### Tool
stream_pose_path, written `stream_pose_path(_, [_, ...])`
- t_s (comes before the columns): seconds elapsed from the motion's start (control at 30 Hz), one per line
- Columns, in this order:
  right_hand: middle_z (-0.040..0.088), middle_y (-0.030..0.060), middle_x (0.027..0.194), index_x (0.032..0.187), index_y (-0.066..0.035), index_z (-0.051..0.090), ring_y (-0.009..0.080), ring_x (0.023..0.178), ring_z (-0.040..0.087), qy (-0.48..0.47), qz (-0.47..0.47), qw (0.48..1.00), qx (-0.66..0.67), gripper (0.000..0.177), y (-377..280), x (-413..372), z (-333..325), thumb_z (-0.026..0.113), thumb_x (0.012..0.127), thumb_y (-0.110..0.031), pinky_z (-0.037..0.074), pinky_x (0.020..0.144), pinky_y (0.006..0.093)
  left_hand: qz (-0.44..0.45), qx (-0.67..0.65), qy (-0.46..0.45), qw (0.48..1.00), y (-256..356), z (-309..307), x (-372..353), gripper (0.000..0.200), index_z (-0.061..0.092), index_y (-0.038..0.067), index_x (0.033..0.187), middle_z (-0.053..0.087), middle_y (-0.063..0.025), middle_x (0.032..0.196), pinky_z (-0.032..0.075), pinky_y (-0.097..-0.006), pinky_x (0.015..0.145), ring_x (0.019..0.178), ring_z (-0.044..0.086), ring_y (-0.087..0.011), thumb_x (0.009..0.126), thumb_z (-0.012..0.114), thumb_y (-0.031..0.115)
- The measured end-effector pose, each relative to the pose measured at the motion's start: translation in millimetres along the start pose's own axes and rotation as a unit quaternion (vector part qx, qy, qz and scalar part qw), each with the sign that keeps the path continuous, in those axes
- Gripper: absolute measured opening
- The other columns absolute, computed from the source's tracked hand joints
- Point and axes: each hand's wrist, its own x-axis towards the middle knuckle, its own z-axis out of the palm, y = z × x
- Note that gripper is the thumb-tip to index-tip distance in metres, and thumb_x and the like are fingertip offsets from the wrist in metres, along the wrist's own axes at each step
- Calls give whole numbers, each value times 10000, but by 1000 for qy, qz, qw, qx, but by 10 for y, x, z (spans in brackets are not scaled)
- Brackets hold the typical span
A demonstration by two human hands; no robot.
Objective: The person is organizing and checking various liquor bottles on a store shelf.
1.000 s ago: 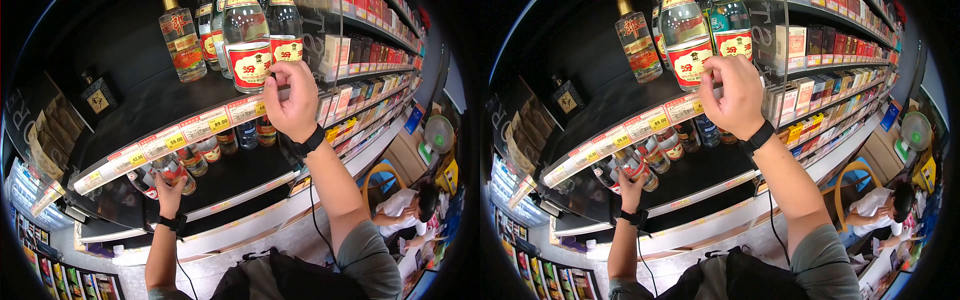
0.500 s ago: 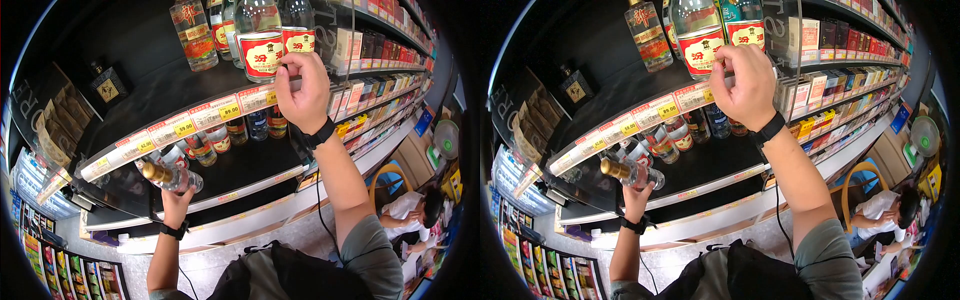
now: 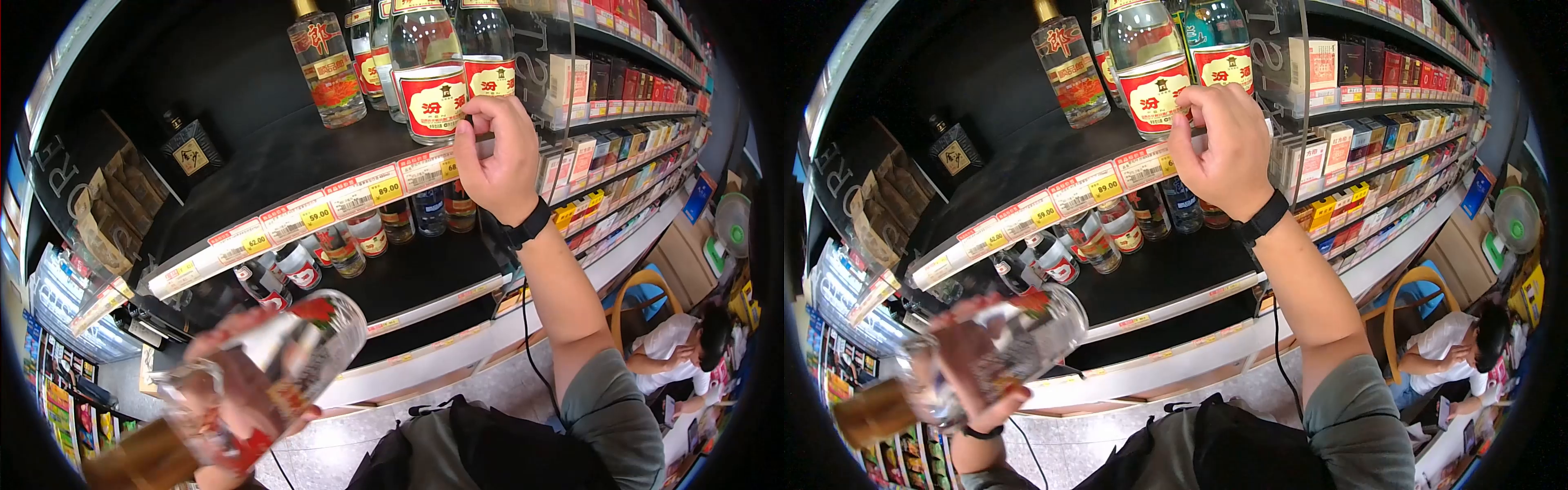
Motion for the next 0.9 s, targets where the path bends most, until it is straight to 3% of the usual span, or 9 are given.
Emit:
stream_pose_path(0.13, [570, 55, 755, 992, -74, 652, 274, 701, 563, -14, 5, 1000, -5, 165, -1, 10, -16, 725, 845, -51, 447, 650, 417, 54, -12, 141, 988, 137, -48, 481, 1358, 161, 186, 1669, 429, -211, 1560, 426, -606, 1200, 1453, 477, -396, 639, 1037, 319])
stream_pose_path(0.17, [568, 55, 753, 992, -74, 653, 278, 703, 566, -20, 2, 1000, -8, 163, 10, 13, -24, 723, 847, -52, 450, 654, 422, 91, 20, 109, 990, 141, -159, 630, 1369, 87, 185, 1701, 391, -220, 1602, 401, -618, 1209, 1471, 459, -410, 696, 1009, 307])
stream_pose_path(0.2, [568, 55, 753, 992, -74, 653, 278, 703, 566, -18, 0, 1000, -9, 163, 15, 13, -27, 723, 847, -52, 450, 654, 422, 132, 40, 82, 987, 116, -226, 778, 1283, 113, 144, 1702, 347, -211, 1650, 393, -627, 1212, 1499, 428, -421, 755, 973, 239])
stream_pose_path(0.27, [566, 54, 751, 987, -75, 655, 281, 711, 575, -19, -1, 1000, -12, 156, 6, 23, -32, 723, 847, -57, 451, 660, 427, 134, 6, 86, 987, 174, -186, 1107, 1180, 134, 101, 1698, 308, -213, 1681, 431, -597, 1198, 1513, 406, -404, 809, 909, 106])
stream_pose_path(0.37, [573, 51, 755, 1014, -81, 650, 278, 717, 582, -20, 16, 1000, -7, 184, -35, 26, -55, 723, 847, -57, 450, 662, 426, 35, 46, 87, 995, 272, -154, 1460, 1008, 230, 34, 1658, 318, -251, 1666, 520, -487, 1135, 1473, 459, -323, 840, 817, -30])
stream_pose_path(0.5, [584, 46, 763, 1045, -75, 644, 275, 722, 588, -14, 14, 1000, -10, 219, -28, 19, -50, 721, 842, -51, 458, 671, 427, 39, 13, 54, 998, 71, -115, 1867, 850, 353, -58, 1575, 502, -243, 1558, 469, -425, 1188, 1431, 537, -329, 860, 813, -48])
stream_pose_path(0.63, [609, 53, 784, 1049, -67, 644, 277, 743, 603, -14, 10, 1000, -20, 227, -24, 12, -49, 722, 836, -54, 470, 689, 428, 48, 39, 9, 998, -105, -114, 2134, 782, 385, -65, 1553, 537, -243, 1538, 490, -422, 1168, 1405, 576, -317, 888, 795, -56])
stream_pose_path(0.9, [657, 54, 875, 1046, -69, 633, 288, 795, 615, -28, 8, 999, -18, 225, -12, 19, -59, 714, 836, -61, 474, 725, 425, -44, 58, -59, 996, -375, -117, 2535, 751, 346, -30, 1568, 557, -202, 1511, 480, -407, 1170, 1411, 572, -305, 941, 759, -21])
